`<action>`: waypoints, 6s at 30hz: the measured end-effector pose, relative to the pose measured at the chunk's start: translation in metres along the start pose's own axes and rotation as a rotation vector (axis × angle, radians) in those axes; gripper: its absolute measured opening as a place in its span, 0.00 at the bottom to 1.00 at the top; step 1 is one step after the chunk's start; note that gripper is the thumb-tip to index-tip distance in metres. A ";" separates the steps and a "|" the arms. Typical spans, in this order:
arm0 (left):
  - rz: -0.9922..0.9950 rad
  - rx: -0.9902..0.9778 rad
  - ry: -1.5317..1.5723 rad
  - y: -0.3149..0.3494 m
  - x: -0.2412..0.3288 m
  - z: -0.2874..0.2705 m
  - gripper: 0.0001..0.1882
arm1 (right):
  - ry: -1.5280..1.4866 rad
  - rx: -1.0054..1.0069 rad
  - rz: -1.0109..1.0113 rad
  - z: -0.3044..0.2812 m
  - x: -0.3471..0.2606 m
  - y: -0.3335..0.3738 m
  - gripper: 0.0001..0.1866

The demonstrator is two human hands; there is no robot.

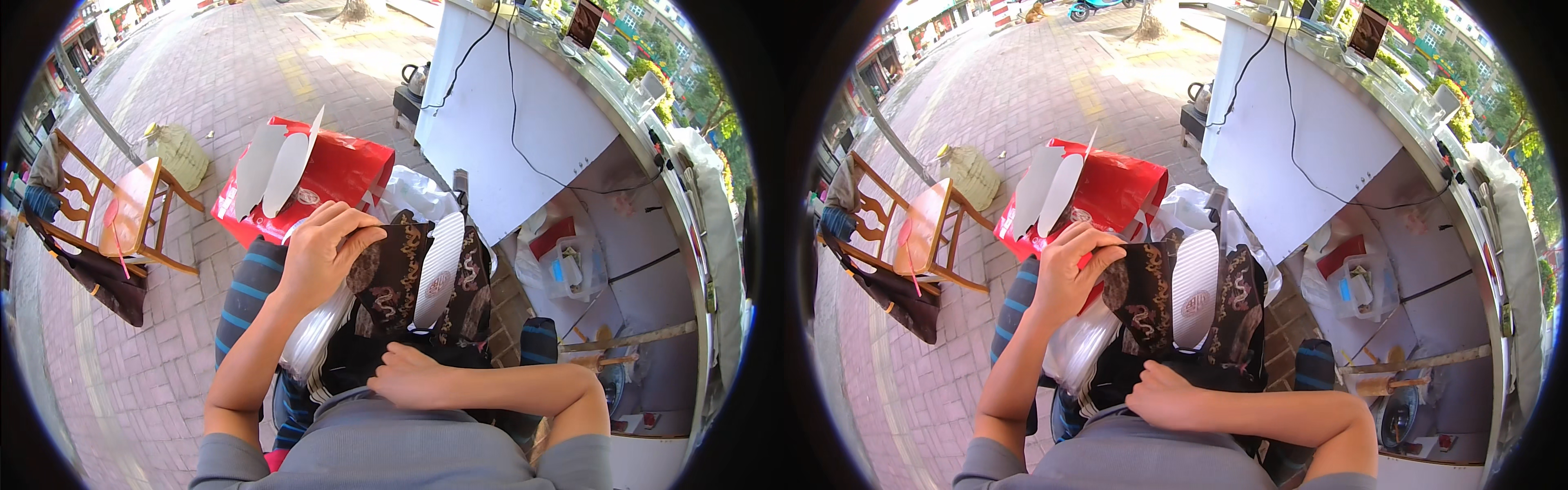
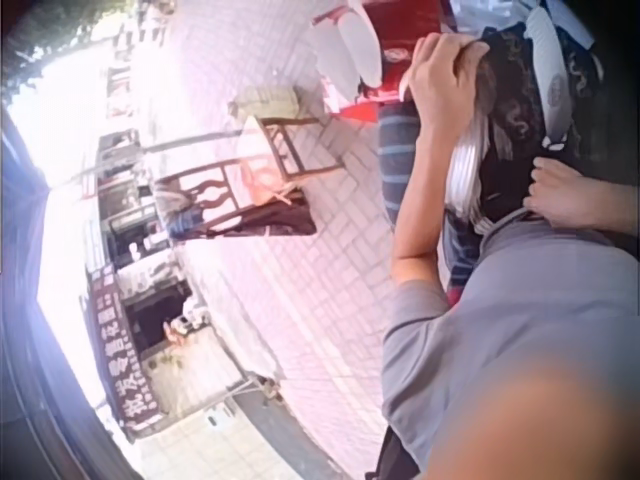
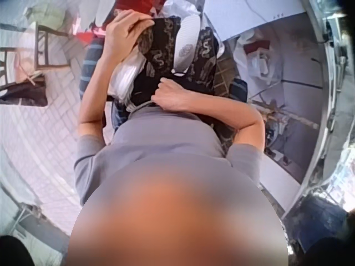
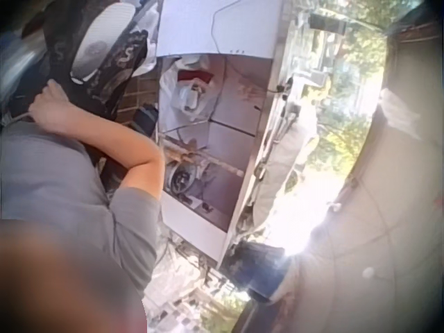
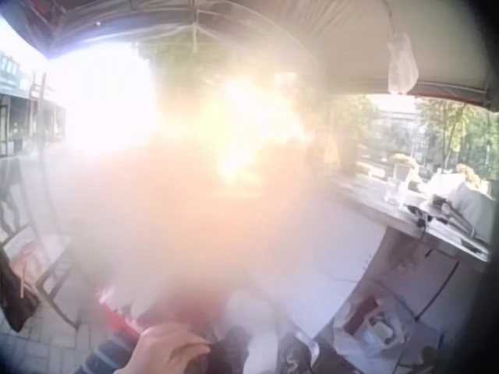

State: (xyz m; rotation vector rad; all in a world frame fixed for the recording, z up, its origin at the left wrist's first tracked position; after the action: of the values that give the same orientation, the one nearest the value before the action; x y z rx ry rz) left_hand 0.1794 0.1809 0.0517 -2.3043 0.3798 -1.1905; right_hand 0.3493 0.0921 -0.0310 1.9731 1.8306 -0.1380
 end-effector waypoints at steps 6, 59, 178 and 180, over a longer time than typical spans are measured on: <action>-0.026 -0.017 0.057 -0.015 -0.008 0.004 0.07 | -0.207 -0.127 0.163 -0.017 0.010 0.038 0.07; -0.325 0.185 0.309 0.028 -0.021 -0.029 0.32 | 0.801 0.889 0.485 -0.186 -0.004 0.083 0.05; -0.122 0.080 0.598 0.094 0.052 0.039 0.11 | -0.065 1.340 0.253 -0.105 -0.018 0.055 0.10; -0.122 0.055 0.591 0.094 0.051 0.039 0.11 | -0.069 1.299 0.252 -0.105 -0.018 0.057 0.09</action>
State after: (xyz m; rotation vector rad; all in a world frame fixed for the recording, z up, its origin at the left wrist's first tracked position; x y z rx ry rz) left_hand 0.2397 0.0921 0.0145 -1.9127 0.4063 -1.9145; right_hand 0.3787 0.1140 0.0839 2.8585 1.4864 -1.6139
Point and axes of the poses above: each hand's wrist, its own y-axis away from the middle knuckle, its own z-axis out of the palm, x = y × z, the point moved 3 cm from there along -y, towards the middle knuckle, and after that the axes turned 3 degrees about -z, right-handed, at the moved point
